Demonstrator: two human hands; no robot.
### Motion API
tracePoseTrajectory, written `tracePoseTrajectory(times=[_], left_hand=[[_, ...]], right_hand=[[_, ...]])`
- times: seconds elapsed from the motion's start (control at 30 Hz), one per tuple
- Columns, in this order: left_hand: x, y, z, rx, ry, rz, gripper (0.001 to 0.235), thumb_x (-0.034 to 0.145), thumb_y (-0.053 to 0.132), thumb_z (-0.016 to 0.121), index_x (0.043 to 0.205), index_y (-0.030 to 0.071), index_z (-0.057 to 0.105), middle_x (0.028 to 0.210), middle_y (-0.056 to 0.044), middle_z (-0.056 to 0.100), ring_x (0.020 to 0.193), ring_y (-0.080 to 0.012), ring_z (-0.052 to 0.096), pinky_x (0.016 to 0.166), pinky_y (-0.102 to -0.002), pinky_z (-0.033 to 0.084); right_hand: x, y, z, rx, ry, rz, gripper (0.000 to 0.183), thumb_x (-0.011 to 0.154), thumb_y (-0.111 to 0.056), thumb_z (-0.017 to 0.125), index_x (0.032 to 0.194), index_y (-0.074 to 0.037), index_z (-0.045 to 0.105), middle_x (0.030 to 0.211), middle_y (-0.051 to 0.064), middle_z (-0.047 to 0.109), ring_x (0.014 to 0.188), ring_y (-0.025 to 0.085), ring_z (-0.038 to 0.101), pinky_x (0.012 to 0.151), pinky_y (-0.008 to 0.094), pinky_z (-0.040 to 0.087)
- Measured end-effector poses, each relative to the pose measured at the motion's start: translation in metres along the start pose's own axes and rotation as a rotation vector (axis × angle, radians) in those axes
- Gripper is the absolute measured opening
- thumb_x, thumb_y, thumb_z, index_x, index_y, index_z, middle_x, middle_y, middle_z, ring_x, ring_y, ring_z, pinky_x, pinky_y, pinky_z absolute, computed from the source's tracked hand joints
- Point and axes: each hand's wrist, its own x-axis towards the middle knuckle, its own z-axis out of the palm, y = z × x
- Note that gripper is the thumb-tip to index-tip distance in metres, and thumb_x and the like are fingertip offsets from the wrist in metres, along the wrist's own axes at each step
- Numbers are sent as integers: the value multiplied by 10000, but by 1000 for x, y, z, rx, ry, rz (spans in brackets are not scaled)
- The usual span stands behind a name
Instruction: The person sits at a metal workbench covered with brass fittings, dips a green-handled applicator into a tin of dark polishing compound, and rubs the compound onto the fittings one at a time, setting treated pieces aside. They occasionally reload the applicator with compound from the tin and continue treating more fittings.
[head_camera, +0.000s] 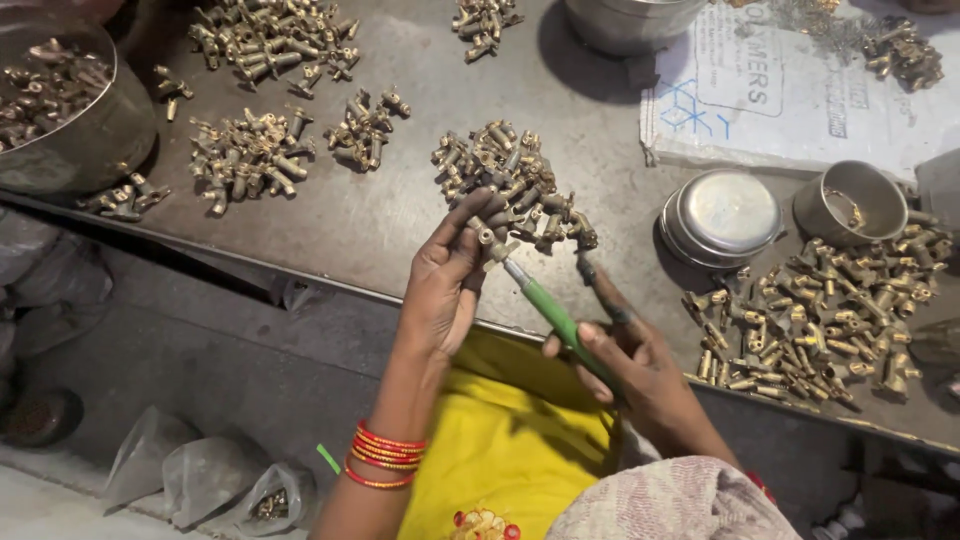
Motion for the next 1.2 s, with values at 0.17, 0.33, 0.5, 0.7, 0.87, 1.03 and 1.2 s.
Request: tracePoseTrajectory(times=[0.17,0.33,0.5,0.7,0.87,1.03,1.2], left_hand=[[2,7,3,315,19,-52,450,1004,134,631,1423,-22,587,1288,-117,708,1192,-173,669,1080,-301,521],[2,-5,-11,112,-41,9,436,957,30,712,1376,-10,598,1264,-124,702,1185,-218,673,1102,-356,522],[5,-10,-17,-87,-73,-33,395,975,-57,648,1356,37,606,1270,-124,692,1188,-211,663,1085,-356,528],[40,17,-46,-144,87,260,486,941,-77,622,1400,66,552,1362,-97,659,1252,-167,636,1094,-302,516],[24,13,-25,-9,79,153,451,996,-18,628,1437,16,538,1368,-132,652,1232,-189,648,1085,-315,518],[12,1,-7,72,22,116,429,988,-17,657,1407,-15,563,1348,-154,661,1225,-215,658,1115,-329,520],[-7,-26,-2,196,-8,52,347,990,4,673,1333,-19,624,1271,-161,702,1185,-224,678,1081,-343,528]], right_hand=[[-4,13,-3,-330,106,-125,755,999,-144,548,1667,-213,203,972,119,744,575,69,489,516,237,445],[-2,9,-3,-267,66,-61,709,1002,-165,525,1651,-221,247,936,104,748,539,67,476,481,225,426],[5,83,-49,1010,-371,333,354,1146,-215,440,1469,-85,376,859,82,653,488,47,467,367,171,328],[-7,26,-22,595,-285,191,462,1100,-238,450,1507,-86,294,843,119,666,412,81,455,329,197,333],[-9,5,-15,217,-80,48,722,1001,-208,517,1643,-225,187,998,199,735,451,86,501,387,210,407],[-6,8,-21,-30,14,27,777,981,-170,551,1659,-212,176,1050,185,754,530,86,526,486,237,466],[-8,28,-27,-709,170,-287,758,957,-110,636,1629,-157,287,1039,75,779,732,55,617,670,236,528]])
